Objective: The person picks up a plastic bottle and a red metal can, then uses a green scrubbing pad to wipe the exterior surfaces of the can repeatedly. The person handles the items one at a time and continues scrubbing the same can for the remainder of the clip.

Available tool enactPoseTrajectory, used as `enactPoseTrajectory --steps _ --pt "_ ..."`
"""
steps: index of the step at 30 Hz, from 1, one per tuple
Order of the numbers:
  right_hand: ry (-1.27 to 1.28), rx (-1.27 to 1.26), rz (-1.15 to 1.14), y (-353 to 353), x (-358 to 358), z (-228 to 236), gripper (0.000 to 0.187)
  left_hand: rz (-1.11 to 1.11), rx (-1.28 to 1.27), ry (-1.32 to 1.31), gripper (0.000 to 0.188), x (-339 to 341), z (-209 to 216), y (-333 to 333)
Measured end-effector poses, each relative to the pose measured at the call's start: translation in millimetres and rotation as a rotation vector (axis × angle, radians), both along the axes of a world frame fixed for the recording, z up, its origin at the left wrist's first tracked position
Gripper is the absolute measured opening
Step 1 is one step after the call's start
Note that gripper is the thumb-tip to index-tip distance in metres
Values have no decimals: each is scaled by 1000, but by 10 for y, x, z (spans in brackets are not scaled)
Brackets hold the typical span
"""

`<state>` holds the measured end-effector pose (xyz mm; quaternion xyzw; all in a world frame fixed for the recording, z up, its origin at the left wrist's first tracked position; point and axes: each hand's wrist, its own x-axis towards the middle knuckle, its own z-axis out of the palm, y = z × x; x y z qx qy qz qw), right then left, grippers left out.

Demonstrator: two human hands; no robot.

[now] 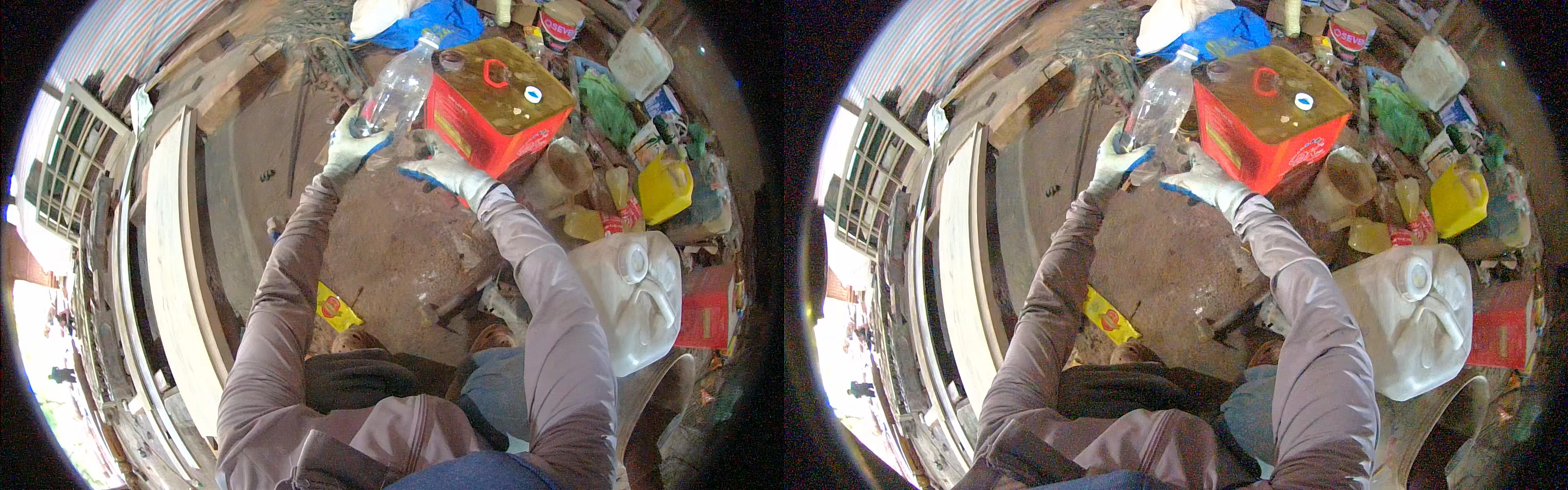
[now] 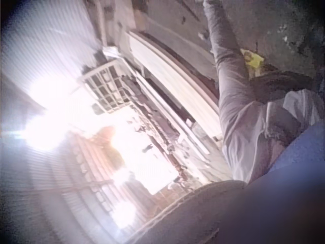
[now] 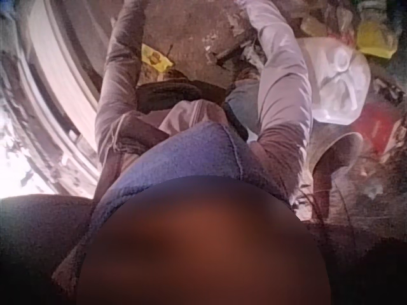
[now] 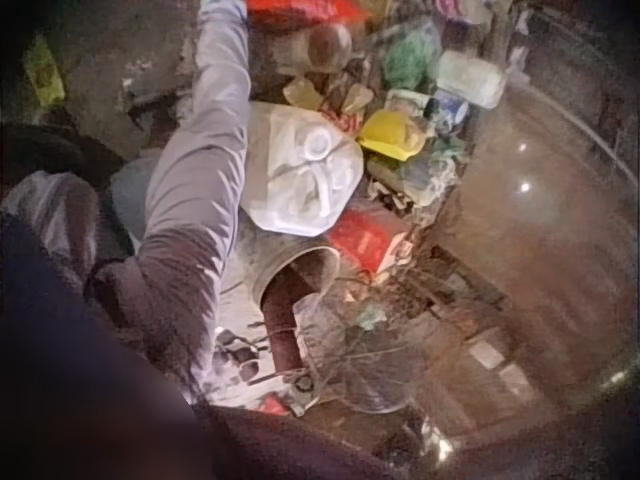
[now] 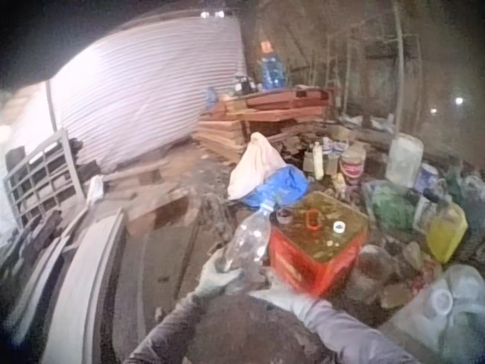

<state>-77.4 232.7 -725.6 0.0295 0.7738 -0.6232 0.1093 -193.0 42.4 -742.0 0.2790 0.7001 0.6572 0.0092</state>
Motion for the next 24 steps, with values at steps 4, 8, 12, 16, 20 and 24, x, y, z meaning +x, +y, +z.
enactPoseTrajectory --steps 4,8,12,16,20,24 --pt "66 66 -36 -2 -17 -61 85 23 -17 -72 67 -89 -21 -20" --pt "54 102 -7 9 -7 -124 79 55 -147 -26 66 -143 -3 -59" --pt "24 77 53 28 -25 -239 76 -26 -30 -76 61 -89 -17 -76" --pt "99 113 67 9 -99 -399 72 4 126 -157 54 41 -93 -30" --pt "88 155 100 -8 -158 -496 73 7 399 -168 56 68 -90 43" --pt "54 141 140 -7 -156 -507 56 119 471 -110 57 23 49 69"
